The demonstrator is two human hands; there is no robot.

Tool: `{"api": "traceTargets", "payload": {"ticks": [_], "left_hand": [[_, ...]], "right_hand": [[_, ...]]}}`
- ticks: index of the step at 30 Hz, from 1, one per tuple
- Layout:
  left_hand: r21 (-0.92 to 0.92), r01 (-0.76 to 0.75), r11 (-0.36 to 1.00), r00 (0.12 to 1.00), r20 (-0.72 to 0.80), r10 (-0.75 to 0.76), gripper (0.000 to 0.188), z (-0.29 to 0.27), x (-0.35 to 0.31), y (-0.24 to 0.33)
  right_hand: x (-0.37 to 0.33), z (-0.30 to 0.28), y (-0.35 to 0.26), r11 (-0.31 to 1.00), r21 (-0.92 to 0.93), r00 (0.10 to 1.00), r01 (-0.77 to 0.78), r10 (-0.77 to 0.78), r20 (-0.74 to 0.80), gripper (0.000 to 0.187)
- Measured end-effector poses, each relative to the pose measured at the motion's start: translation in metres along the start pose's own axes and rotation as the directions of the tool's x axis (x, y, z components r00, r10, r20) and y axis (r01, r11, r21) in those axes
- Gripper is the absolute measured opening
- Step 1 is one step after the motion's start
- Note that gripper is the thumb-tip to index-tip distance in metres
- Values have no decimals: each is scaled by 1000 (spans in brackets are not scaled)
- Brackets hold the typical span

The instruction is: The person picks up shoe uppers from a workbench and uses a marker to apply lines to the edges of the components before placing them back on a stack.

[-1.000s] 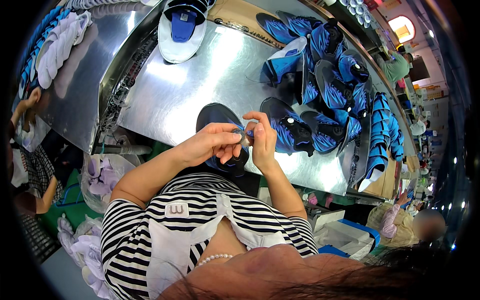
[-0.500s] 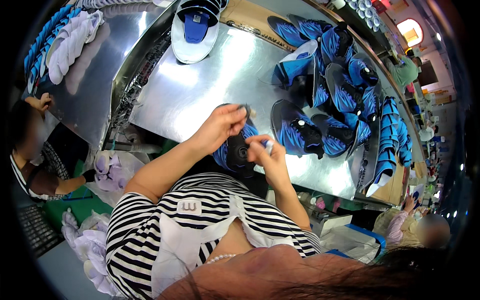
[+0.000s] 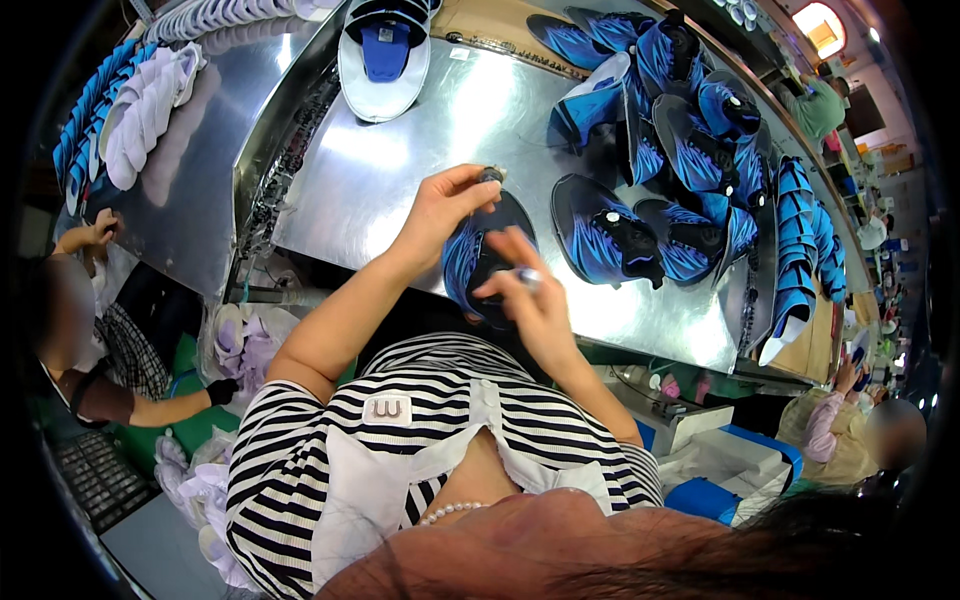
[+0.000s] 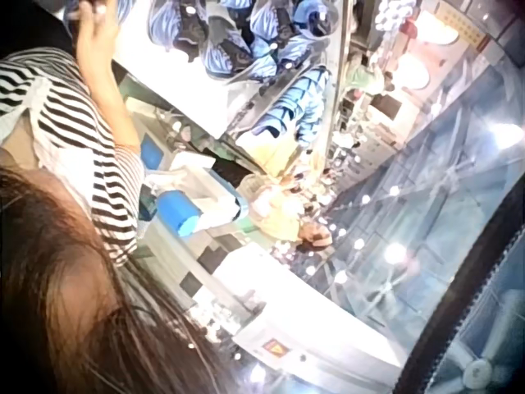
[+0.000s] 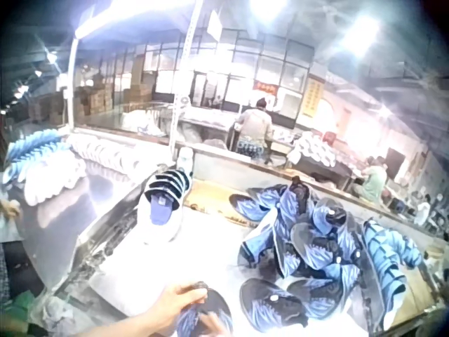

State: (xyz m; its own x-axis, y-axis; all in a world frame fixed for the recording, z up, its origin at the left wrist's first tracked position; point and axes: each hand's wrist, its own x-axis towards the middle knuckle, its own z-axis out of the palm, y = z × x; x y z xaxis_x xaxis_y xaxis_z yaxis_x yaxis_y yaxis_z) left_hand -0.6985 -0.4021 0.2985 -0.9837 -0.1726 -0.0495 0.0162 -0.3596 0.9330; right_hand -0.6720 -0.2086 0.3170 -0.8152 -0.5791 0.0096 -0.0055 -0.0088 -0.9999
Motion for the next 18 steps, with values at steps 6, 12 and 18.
{"api": "traceTargets", "payload": {"ticks": [6,12,18], "left_hand": [[-75,46,996,997,-62,-51,19,0,10,-11],[-222,98,970,990,-73,-117,15,-13,55,-27],[108,60,992,997,-61,-53,28,-32,-1,-21]], "right_hand": [[18,29,18,987,28,985,-158,159,-59,21],[21,28,30,953,-299,998,-56,47,-37,22],[3,-29,1,935,-348,987,62,-109,-117,41]]}}
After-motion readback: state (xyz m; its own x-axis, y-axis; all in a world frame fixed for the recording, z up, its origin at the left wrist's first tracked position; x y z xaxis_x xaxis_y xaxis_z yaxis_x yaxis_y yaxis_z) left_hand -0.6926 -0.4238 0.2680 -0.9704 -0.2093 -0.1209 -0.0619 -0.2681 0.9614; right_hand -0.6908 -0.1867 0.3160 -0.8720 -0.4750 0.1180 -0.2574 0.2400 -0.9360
